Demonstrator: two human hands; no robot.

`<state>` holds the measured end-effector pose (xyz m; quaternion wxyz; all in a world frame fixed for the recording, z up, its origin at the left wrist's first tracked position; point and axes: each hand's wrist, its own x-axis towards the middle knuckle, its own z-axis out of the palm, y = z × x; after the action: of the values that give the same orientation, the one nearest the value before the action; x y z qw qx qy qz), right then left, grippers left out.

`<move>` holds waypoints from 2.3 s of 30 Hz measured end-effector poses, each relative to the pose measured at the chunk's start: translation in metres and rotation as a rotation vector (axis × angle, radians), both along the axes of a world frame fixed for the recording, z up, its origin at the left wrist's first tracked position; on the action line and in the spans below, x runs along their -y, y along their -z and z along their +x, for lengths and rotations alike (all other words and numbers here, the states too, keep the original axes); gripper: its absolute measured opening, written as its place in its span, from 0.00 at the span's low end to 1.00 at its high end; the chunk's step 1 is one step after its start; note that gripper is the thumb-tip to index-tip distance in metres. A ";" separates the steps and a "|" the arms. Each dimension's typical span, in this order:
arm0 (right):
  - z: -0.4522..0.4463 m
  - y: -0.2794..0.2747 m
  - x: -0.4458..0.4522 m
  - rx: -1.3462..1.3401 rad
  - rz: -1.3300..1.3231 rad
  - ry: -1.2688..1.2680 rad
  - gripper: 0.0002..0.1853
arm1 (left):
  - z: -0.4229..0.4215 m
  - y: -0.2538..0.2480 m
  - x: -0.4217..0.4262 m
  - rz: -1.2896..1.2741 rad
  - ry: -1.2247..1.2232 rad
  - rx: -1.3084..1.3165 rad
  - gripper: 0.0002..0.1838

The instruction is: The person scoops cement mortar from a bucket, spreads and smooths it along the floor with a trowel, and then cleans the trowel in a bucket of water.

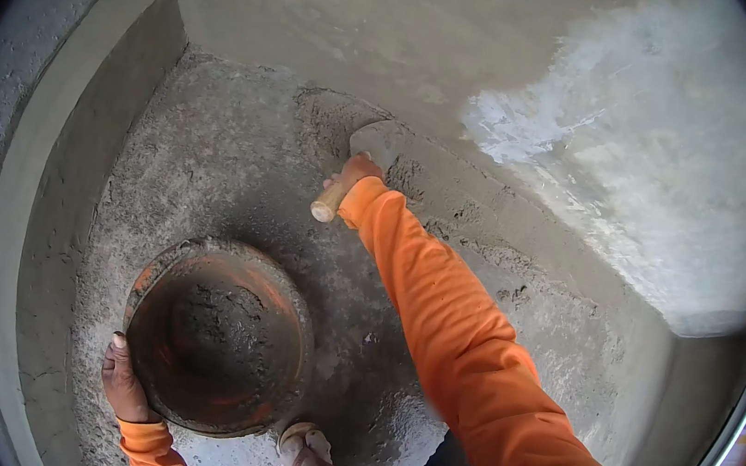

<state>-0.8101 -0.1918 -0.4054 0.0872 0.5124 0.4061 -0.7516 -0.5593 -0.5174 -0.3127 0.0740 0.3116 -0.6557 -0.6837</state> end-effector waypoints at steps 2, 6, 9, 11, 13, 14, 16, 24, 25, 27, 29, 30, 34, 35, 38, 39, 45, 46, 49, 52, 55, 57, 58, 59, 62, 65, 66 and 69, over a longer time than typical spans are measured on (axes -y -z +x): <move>-0.038 0.064 0.033 -0.251 0.318 -0.535 0.24 | 0.003 0.006 0.003 0.060 -0.005 -0.038 0.18; -0.065 0.078 0.093 -0.271 0.427 -0.632 0.23 | 0.008 0.011 0.010 0.115 0.006 -0.065 0.17; -0.018 0.016 0.107 -0.439 0.837 -1.104 0.21 | 0.008 0.006 0.006 0.128 -0.022 -0.053 0.17; -0.014 0.020 0.115 -0.288 0.876 -1.033 0.22 | 0.007 0.003 0.001 0.150 -0.020 -0.041 0.17; -0.001 -0.020 0.116 -0.058 1.087 -1.059 0.24 | 0.006 0.001 -0.002 0.125 -0.042 -0.035 0.18; 0.004 -0.019 0.107 -0.044 1.081 -1.042 0.24 | 0.005 0.001 -0.004 0.123 -0.021 -0.030 0.18; 0.020 -0.016 0.087 0.064 0.978 -1.028 0.25 | 0.005 -0.001 -0.005 0.121 -0.035 -0.030 0.19; 0.151 0.052 -0.077 0.115 1.343 -1.163 0.23 | 0.000 -0.004 -0.010 0.002 -0.004 0.000 0.20; 0.165 0.053 -0.093 0.139 1.385 -1.181 0.23 | 0.000 -0.005 -0.012 0.043 -0.014 -0.011 0.20; 0.184 -0.002 -0.095 0.207 1.244 -0.997 0.22 | 0.001 -0.005 -0.012 0.025 0.009 -0.030 0.20; 0.187 -0.003 -0.098 0.146 1.327 -1.129 0.22 | 0.001 -0.007 -0.016 0.047 0.044 -0.090 0.18; 0.186 -0.006 -0.097 0.092 1.415 -1.253 0.22 | 0.002 -0.006 -0.017 0.040 0.038 -0.100 0.18; 0.120 0.003 -0.011 -0.215 1.197 -0.812 0.25 | 0.001 -0.015 -0.032 -0.011 0.034 -0.108 0.17; 0.102 -0.038 0.013 -0.115 1.052 -0.851 0.25 | 0.001 -0.015 -0.034 -0.015 0.057 -0.116 0.17; 0.033 -0.027 0.043 -0.096 1.106 -1.262 0.25 | 0.002 -0.017 -0.039 -0.052 0.116 -0.138 0.17; 0.024 -0.021 0.035 -0.089 1.113 -1.238 0.25 | 0.000 -0.019 -0.043 -0.083 0.115 -0.134 0.17; 0.077 0.002 -0.052 0.194 1.035 -0.967 0.30 | 0.000 -0.018 -0.041 -0.159 0.121 -0.124 0.17; 0.089 0.046 -0.084 0.136 1.190 -0.977 0.32 | -0.001 -0.017 -0.039 -0.152 0.116 -0.119 0.17; 0.149 -0.029 -0.133 0.177 1.222 -1.186 0.32 | -0.002 -0.010 -0.035 -0.075 0.105 -0.141 0.16; 0.181 0.014 -0.180 0.157 1.631 -1.508 0.31 | -0.001 -0.006 -0.030 -0.092 0.083 -0.148 0.16; 0.192 0.007 -0.167 0.177 1.686 -1.460 0.29 | 0.002 -0.008 -0.034 -0.038 0.075 -0.142 0.15; 0.173 -0.021 -0.110 0.104 1.297 -0.869 0.27 | 0.000 -0.015 -0.039 -0.042 0.099 -0.140 0.15; 0.162 -0.016 -0.089 0.046 1.300 -0.886 0.27 | -0.002 -0.018 -0.042 -0.047 0.122 -0.141 0.15; 0.151 -0.010 -0.067 0.024 1.275 -0.914 0.27 | -0.002 -0.020 -0.047 -0.041 0.124 -0.148 0.16; 0.149 0.003 -0.064 0.086 1.238 -0.959 0.27 | -0.004 -0.019 -0.051 -0.059 0.142 -0.152 0.16; 0.181 0.023 -0.105 0.170 1.295 -0.898 0.28 | -0.001 -0.019 -0.049 -0.088 0.127 -0.147 0.16; 0.197 0.026 -0.132 0.212 1.289 -0.881 0.28 | 0.000 -0.020 -0.049 -0.089 0.118 -0.151 0.16; 0.243 0.017 -0.207 0.440 1.414 -0.867 0.28 | 0.001 -0.017 -0.041 -0.087 0.113 -0.127 0.16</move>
<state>-0.5669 0.0151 -0.4227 0.1036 0.3800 0.9131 -0.1054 -0.5584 -0.4768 -0.2960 0.0902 0.2264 -0.6954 -0.6760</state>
